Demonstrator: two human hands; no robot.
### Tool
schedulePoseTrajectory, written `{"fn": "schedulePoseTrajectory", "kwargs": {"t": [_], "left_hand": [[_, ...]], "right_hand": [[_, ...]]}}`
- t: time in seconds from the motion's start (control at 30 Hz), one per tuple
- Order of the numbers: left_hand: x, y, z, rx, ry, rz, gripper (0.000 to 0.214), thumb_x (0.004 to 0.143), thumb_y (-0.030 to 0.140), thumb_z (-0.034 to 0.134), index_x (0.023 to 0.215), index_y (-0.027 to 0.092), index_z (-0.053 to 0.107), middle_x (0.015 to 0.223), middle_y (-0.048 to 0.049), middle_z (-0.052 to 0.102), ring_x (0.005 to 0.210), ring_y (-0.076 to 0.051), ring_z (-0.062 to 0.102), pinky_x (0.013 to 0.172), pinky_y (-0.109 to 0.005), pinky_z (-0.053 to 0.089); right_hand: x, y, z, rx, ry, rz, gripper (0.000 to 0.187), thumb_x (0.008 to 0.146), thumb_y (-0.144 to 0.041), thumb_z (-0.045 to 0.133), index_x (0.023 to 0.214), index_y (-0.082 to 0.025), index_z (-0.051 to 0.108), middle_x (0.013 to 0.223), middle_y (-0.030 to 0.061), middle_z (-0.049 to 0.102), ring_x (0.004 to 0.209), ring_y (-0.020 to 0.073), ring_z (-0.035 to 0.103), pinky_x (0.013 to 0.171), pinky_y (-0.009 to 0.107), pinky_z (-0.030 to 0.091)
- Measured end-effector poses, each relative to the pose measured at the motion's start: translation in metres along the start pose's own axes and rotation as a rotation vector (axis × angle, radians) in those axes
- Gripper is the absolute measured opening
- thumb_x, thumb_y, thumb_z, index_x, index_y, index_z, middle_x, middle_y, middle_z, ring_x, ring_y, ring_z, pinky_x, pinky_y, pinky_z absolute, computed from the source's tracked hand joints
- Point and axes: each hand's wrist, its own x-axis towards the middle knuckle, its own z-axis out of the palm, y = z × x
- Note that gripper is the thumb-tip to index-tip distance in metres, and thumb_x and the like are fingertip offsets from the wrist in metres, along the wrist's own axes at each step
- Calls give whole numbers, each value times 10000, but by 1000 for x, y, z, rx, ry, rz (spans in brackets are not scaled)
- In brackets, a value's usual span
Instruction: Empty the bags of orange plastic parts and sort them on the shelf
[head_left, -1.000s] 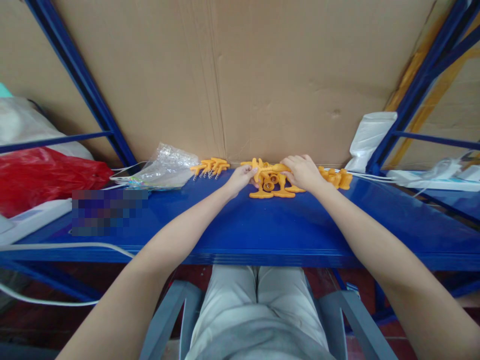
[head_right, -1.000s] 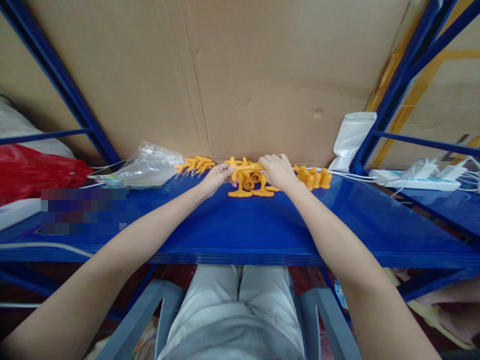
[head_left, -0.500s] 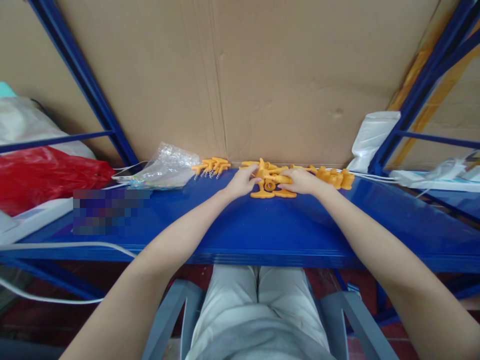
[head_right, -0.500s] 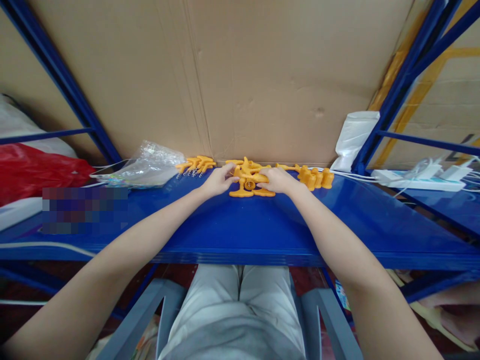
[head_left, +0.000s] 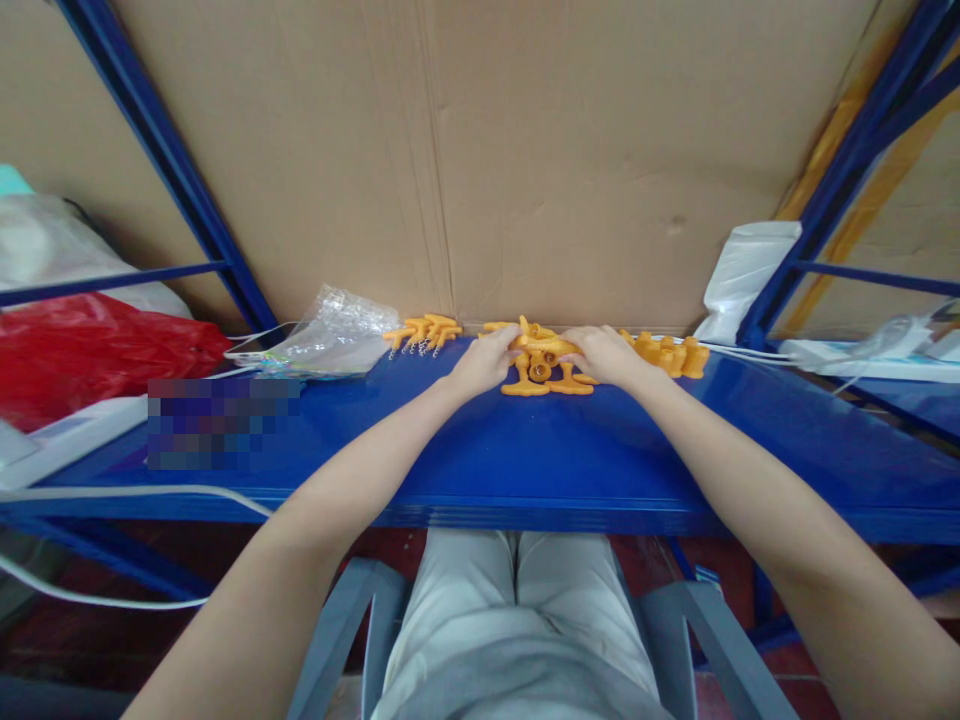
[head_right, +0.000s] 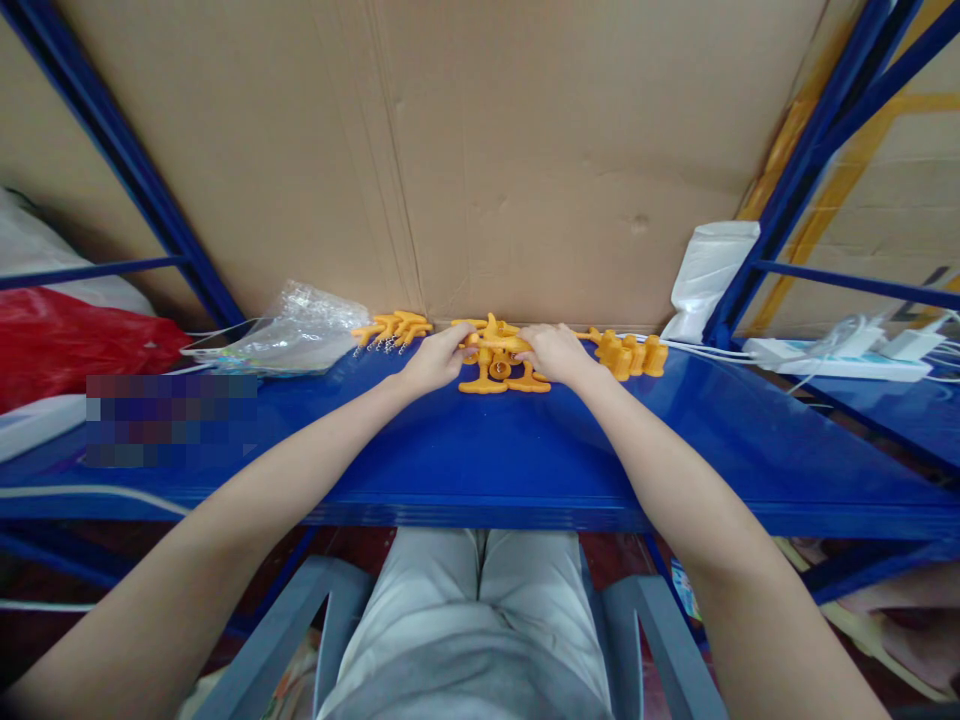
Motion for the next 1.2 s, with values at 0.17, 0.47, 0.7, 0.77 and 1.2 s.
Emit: {"fn": "schedulePoseTrajectory", "kwargs": {"t": [0.17,0.47,0.7,0.77,1.2], "left_hand": [[2,-4,7,-194,-14,-120,89,920,215,581,1002,195,552,738,-18,660,714,-189,693,695,-279,537],[7,-1,15,-690,-14,-332,156,905,218,624,1035,166,557,943,-67,696,575,-131,665,598,-313,599],[7,7,7,-854,-50,-425,98,922,197,625,969,174,542,716,12,671,470,-123,633,581,-299,583],[8,8,6,-891,-52,-441,62,945,191,587,936,173,529,680,6,672,482,-137,648,583,-298,580],[-3,3,-3,8,-67,-166,145,961,239,542,1092,180,566,861,-79,731,771,-220,731,690,-284,533]], "right_hand": [[-2,0,-3,-108,44,-34,281,953,-278,547,1160,-147,685,1152,177,739,1076,315,660,880,407,441],[-4,-7,-10,-184,71,-9,279,965,-269,495,1119,-132,683,1079,188,736,1040,322,636,877,401,372],[-3,-8,-10,-214,140,-23,290,971,-206,428,1110,-156,678,1048,169,725,1015,314,607,937,435,336],[-3,-10,-12,-224,153,-13,310,966,-180,410,1126,-158,675,1055,164,717,1015,310,598,964,449,324],[-4,-5,-2,-112,-36,-61,269,928,-280,554,1108,-137,692,1085,161,746,1069,310,642,989,450,371]]}}
